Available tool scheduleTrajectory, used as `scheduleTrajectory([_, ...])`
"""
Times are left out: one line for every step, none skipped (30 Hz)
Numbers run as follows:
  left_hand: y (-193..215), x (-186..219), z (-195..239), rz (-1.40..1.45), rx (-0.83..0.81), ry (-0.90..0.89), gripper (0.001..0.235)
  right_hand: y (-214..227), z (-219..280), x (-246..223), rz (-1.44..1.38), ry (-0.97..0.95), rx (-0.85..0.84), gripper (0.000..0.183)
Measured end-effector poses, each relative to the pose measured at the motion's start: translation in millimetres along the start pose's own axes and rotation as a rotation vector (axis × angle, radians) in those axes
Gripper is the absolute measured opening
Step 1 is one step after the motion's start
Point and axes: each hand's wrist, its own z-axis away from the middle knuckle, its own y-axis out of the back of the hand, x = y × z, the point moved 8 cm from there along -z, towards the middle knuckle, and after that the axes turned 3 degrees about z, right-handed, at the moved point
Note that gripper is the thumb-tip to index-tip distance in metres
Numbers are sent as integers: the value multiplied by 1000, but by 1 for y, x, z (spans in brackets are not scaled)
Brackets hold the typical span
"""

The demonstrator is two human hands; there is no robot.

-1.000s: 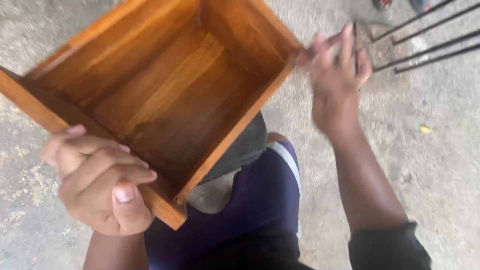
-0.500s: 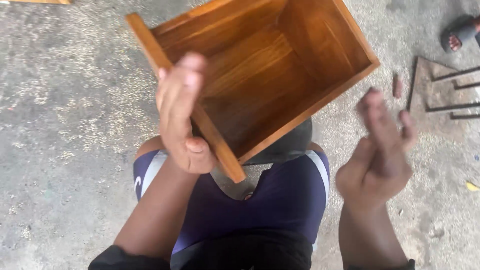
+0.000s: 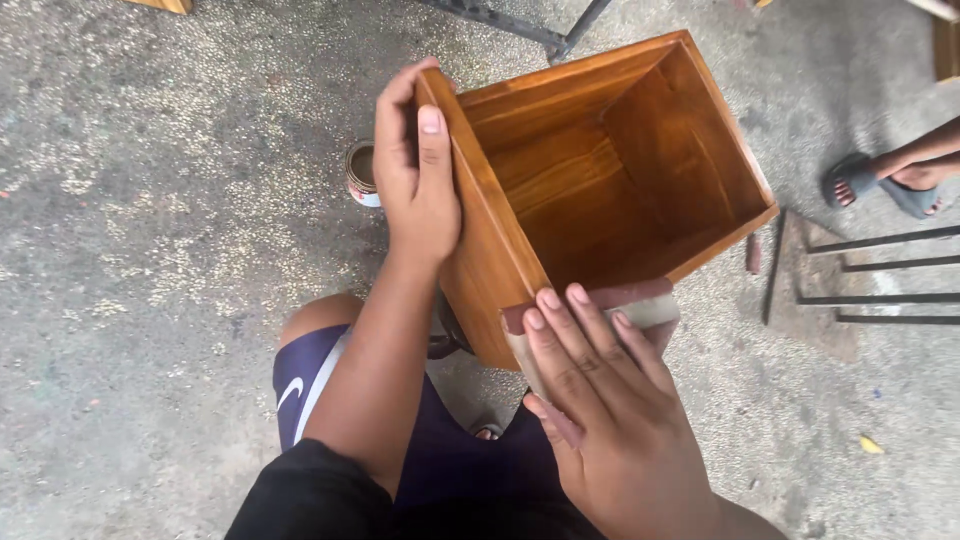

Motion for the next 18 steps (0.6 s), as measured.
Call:
scheduleTrajectory([0,-1,0,-2,7,4,33,-1,-2,0,6,-13,-18,60])
scheduleTrajectory([0,-1,0,-4,15,6,34,-2,-5,-1,12,-24,-34,59])
scheduleTrajectory([0,-2,-1,7,24,6,34,-3,-13,2,25,-21,-39,59])
scheduleTrajectory([-1,-3,-1,-11,24,-1,35,-8,-20,5,53,-24,-89,57])
scheduleTrajectory([-1,-3,-1,-28,25,-7,35,-12,-27,9,82,-27,-139,55])
scheduleTrajectory([0,-2,0,-26,31,-6,35,-11,-43,9,86,-23,-143,55])
scheduleTrajectory([0,-1,1,-46,36,3,34,-10,-60,9,-4,-22,-159,56])
scheduleTrajectory([0,-1,-1,-67,38,7,34,-8,-77,10,-94,-19,-167,57])
scheduleTrajectory([0,-3,-2,-66,41,1,34,-10,-98,14,-90,-15,-164,57])
scheduleTrajectory([0,-5,0,-69,41,6,34,-13,-116,15,-126,17,-178,55])
scheduleTrajectory([0,-8,3,-72,41,12,34,-17,-133,16,-161,49,-192,54])
scheduleTrajectory([-2,-6,3,-69,35,17,34,-18,-138,18,-161,40,-193,54])
scheduleTrajectory([-2,-3,3,-81,37,22,33,-19,-143,20,-121,25,-192,54])
scheduleTrajectory([-2,-2,0,-89,42,21,32,-21,-151,23,-74,14,-189,54])
scheduleTrajectory([-3,1,-1,-82,39,21,32,-16,-137,20,-68,10,-187,54])
scheduleTrajectory([-2,3,-1,-142,37,39,35,-10,-124,16,-41,3,-166,52])
scheduleTrajectory([-1,5,-1,-203,34,58,40,-4,-112,12,-14,-4,-144,50])
scheduleTrajectory([-1,4,-2,-205,57,56,40,-4,-113,14,-9,17,-153,50])
